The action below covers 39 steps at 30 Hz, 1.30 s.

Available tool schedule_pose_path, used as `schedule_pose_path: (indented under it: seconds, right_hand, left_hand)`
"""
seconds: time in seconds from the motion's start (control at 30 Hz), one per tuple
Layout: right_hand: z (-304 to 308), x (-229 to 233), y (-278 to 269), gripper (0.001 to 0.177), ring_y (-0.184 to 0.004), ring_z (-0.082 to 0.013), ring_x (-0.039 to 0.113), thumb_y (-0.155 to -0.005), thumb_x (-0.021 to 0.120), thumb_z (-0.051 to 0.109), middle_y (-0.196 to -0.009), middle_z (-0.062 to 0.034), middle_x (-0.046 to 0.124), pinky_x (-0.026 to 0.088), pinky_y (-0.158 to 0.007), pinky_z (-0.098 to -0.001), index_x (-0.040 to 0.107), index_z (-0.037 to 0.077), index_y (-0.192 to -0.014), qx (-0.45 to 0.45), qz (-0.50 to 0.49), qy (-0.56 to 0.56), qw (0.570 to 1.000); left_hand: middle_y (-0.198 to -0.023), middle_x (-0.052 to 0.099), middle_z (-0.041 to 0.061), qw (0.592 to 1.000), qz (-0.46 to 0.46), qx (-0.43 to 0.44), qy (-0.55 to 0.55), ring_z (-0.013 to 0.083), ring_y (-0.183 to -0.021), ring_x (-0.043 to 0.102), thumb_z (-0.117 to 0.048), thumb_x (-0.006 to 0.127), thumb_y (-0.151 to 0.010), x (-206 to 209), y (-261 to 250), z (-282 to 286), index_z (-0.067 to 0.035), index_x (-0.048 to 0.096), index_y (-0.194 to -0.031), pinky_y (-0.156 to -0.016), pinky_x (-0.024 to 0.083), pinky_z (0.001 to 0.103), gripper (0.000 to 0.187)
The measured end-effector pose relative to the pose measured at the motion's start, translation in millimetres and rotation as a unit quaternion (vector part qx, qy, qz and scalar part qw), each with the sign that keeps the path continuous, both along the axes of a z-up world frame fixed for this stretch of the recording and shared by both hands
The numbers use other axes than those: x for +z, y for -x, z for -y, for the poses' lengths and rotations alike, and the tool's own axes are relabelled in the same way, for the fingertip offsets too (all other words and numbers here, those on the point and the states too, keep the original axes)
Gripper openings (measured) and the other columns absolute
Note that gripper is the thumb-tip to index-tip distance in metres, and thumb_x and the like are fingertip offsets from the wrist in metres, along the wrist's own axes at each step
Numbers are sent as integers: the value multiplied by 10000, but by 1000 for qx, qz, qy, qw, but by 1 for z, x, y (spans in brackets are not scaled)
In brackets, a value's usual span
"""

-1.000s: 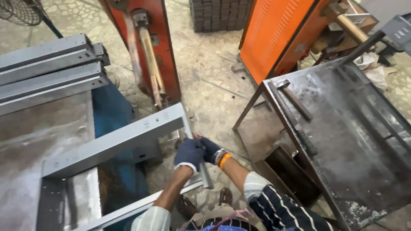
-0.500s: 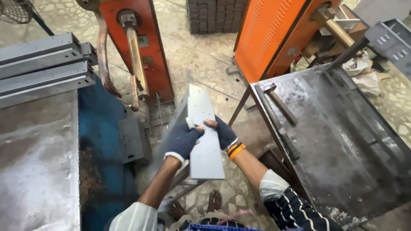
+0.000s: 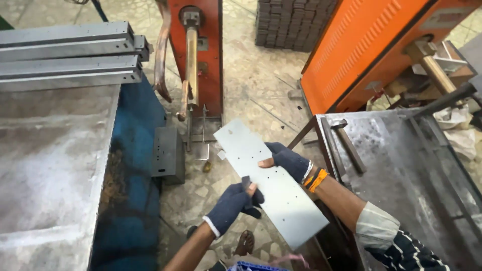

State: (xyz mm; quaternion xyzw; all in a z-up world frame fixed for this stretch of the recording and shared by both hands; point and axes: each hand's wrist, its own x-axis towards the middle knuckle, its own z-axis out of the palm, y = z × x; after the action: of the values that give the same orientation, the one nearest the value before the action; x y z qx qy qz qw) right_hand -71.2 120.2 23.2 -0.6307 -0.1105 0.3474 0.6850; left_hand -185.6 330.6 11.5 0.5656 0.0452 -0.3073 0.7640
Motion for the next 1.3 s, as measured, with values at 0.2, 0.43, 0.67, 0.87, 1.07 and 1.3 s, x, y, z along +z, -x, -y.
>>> schedule_pose_path:
  seconds: [0.2,0.43,0.67,0.87,1.07,1.3]
  right_hand:
    - [-44,30,-9,640,-1068,-175,694,-830,771,328,-1187,-125,736,553,-923,-307,630,-45,-1330,66,38,-27,997]
    - [-103,36,-65,491,-957,-147,692,-896,738,266,-1103,-104,742,566,-834,-298,673,-60,-1257,77,70,31,994]
    - [-128,17,-95,516,-942,-140,637,-901,741,310,-1080,-90,720,532,-826,-314,676,-47,-1268,16,123,104,987]
    - [-152,58,-30,827,-1067,-295,683,-793,767,437,-1260,-200,654,534,-899,-388,453,122,-1490,-122,342,313,878]
    - [-201,63,-2,973,-1173,-486,580,-737,830,573,-1502,-362,398,484,-951,-547,420,170,-1522,-168,473,462,732]
    - [-218,52,-4,1170,-1124,-482,588,-602,878,455,-1522,-341,372,511,-910,-566,294,221,-1588,-178,412,535,716]
  left_hand:
    - [-751,721,75,950,188,145,-202,157,-674,654,-417,497,-1021,-25,-28,-42,-18,765,-908,-615,531,300,494]
    - [-756,587,104,964,125,222,-75,182,-665,593,-352,552,-1061,16,-57,-89,15,768,-950,-649,570,348,440]
    - [-883,698,116,951,61,299,54,210,-773,669,-352,496,-1058,-9,-86,-103,1,678,-902,-758,622,408,427]
    - [-870,685,130,956,72,240,156,254,-786,678,-346,518,-1078,-53,-98,-124,17,664,-918,-785,638,462,422]
    - [-878,730,202,975,-51,206,58,315,-621,732,-456,428,-1023,-12,-105,-166,59,657,-974,-620,621,483,566]
    - [-837,773,136,894,242,191,-325,301,-564,691,-161,538,-950,-19,-154,-223,-24,676,-1174,-512,548,424,297]
